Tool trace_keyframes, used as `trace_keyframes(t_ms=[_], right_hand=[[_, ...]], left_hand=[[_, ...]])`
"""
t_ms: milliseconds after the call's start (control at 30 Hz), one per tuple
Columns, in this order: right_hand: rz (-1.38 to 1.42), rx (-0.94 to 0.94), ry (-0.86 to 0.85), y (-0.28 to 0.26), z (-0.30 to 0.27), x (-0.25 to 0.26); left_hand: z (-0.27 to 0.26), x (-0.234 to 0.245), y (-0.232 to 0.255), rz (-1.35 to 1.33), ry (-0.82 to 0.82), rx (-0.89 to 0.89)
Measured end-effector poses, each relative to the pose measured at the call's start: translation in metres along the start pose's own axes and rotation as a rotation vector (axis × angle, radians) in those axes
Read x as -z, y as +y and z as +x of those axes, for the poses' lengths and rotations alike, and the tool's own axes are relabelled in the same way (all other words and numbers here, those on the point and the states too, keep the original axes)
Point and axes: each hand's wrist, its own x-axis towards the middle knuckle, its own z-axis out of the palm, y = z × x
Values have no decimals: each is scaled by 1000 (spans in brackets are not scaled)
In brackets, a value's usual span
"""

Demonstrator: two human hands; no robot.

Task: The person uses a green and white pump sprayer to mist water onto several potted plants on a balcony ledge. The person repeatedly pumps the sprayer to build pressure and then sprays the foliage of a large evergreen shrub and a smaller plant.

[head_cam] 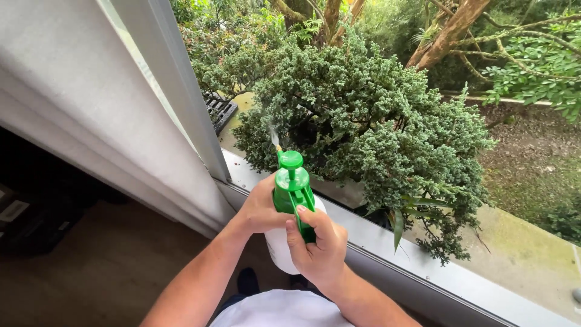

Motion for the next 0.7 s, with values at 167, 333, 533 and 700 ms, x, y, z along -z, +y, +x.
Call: trace_keyframes(t_ms=[167, 333, 533, 700], right_hand=[[-27, 18, 15, 0, 3, 8], [-103, 4, 25, 5, -2, 11], [-58, 15, -117, 12, 5, 0], [11, -39, -230, 21, 11, -11]], left_hand=[[11, -4, 18, -19, -52, -42], [11, -13, 10, -63, -90, -23], [-13, -10, -17, -172, 78, 22], [-23, -6, -30, -263, 210, 28]])
